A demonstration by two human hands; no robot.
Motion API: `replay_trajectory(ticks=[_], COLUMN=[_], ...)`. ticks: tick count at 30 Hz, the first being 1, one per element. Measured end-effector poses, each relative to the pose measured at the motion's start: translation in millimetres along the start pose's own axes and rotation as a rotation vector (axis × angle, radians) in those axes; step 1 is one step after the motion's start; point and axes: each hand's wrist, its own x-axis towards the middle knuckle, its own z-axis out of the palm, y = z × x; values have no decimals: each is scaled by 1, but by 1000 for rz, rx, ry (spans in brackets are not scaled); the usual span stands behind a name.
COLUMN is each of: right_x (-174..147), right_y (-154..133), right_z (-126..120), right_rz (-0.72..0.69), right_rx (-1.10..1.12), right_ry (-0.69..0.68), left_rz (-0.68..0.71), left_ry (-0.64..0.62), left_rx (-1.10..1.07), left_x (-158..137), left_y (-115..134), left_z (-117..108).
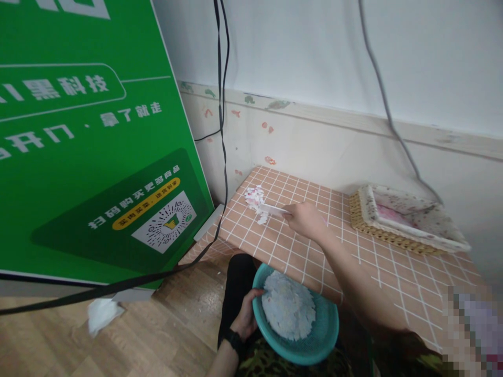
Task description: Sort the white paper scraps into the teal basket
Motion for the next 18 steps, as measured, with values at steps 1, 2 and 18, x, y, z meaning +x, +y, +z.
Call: replay_trajectory(ticks=[1, 2, 18], right_x=[1, 2, 38], right_y=[1, 3, 81], right_z=[-1, -2, -9], right_rz=[-16, -41, -229], right_rx=[28, 60, 382], right_ry=[-12, -33, -326], left_rz=[-3, -8, 23], left_ry=[0, 0, 6], left_rx=[2, 5, 9], left_x=[0, 0, 4], left_y=[0, 0, -6], left_z=[0, 0, -17])
